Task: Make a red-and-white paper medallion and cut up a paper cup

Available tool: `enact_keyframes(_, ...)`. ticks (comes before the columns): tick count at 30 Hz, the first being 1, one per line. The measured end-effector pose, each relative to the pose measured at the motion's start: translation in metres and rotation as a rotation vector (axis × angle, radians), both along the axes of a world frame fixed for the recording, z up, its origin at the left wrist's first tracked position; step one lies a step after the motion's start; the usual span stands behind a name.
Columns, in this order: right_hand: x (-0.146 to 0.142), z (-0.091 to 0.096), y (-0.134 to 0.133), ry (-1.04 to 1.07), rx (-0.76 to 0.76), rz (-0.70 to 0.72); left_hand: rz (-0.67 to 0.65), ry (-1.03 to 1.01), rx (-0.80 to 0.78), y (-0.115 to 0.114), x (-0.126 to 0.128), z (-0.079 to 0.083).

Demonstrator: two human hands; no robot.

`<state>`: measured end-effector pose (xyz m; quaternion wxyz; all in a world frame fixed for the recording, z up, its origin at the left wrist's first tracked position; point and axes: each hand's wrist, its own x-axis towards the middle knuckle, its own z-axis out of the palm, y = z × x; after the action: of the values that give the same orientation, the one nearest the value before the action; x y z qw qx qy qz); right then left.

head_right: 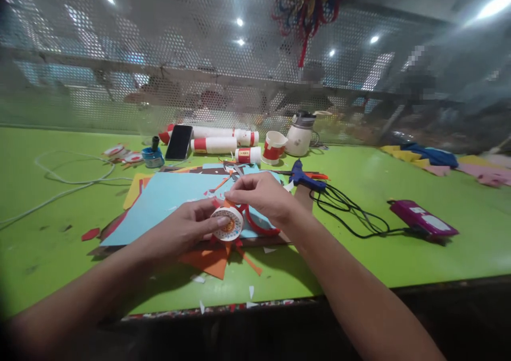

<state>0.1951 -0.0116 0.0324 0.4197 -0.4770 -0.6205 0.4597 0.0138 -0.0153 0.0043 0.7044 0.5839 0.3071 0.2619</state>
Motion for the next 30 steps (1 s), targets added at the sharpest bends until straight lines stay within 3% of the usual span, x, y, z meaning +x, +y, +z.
enact_keyframes(4,-0.003,-0.001,-0.002,0.018,0.073,-0.051,0.029,-0.003,-0.027,-0.001,0.000,0.002)
enact_keyframes(16,-0.016,-0.004,-0.006,0.036,0.090,-0.127,0.019,-0.022,0.012,0.002,-0.002,-0.003)
enact_keyframes(20,-0.015,-0.003,-0.006,0.020,0.100,-0.132,0.045,0.020,0.002,-0.001,-0.002,0.000)
enact_keyframes(30,-0.012,-0.005,-0.002,0.042,0.068,-0.091,0.010,-0.136,-0.066,0.004,0.000,-0.003)
